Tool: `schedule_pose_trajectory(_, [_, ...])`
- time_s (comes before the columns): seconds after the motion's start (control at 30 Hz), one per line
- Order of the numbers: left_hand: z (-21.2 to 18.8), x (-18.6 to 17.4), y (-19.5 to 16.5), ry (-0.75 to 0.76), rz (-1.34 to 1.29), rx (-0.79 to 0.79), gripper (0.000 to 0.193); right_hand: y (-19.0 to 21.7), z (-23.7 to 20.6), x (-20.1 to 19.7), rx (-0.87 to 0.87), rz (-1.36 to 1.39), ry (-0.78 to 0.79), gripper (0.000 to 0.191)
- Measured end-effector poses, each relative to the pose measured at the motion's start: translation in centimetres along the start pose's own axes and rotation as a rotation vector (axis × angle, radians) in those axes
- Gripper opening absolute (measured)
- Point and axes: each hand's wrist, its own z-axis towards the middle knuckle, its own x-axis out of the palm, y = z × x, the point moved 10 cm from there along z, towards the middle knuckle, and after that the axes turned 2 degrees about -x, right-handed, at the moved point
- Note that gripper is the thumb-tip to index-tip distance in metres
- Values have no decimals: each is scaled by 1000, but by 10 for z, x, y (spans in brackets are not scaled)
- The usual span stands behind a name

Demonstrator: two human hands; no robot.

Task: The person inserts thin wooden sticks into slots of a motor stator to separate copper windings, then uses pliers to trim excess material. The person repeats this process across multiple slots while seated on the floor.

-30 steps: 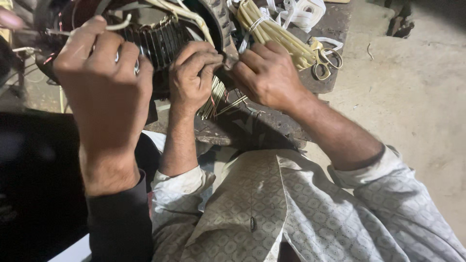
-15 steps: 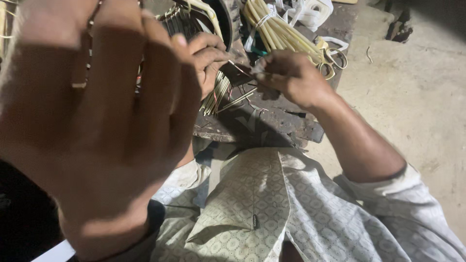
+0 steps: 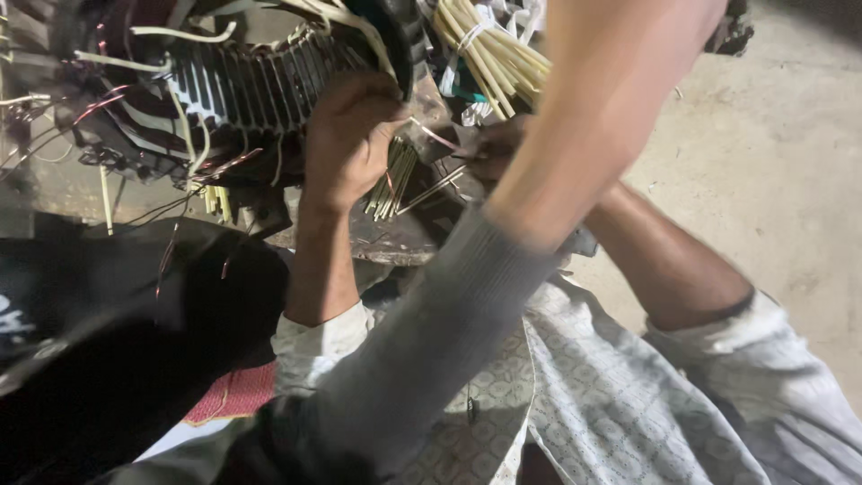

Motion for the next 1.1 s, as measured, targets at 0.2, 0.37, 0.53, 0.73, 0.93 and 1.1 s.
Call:
schedule_pose_trajectory(0.2, [-40,15,43,109,-109,-149,12,38,-2,-11,-120,141,-78,29])
schedule_pose_trajectory(0.37, [3,1,-2,144,-94,-98,20,70,27,-1,-349,172,-223,31])
schedule_pose_trajectory(0.53, [-5,7,5,184,-49,-188,17,33,-10,4,-559,70,-357,33])
schedule_pose_trajectory(0.73, [-5,6,-15,196,164,-25,16,-74,-29,42,-62,602,-141,25])
schedule_pose_trajectory(0.93, [-9,14,-33,200,464,-11,14,-84,-34,44,-61,638,-167,22])
schedule_pose_trajectory(1.1, [-21,5,-38,77,541,-25,10,-71,-40,44,-80,657,-153,13])
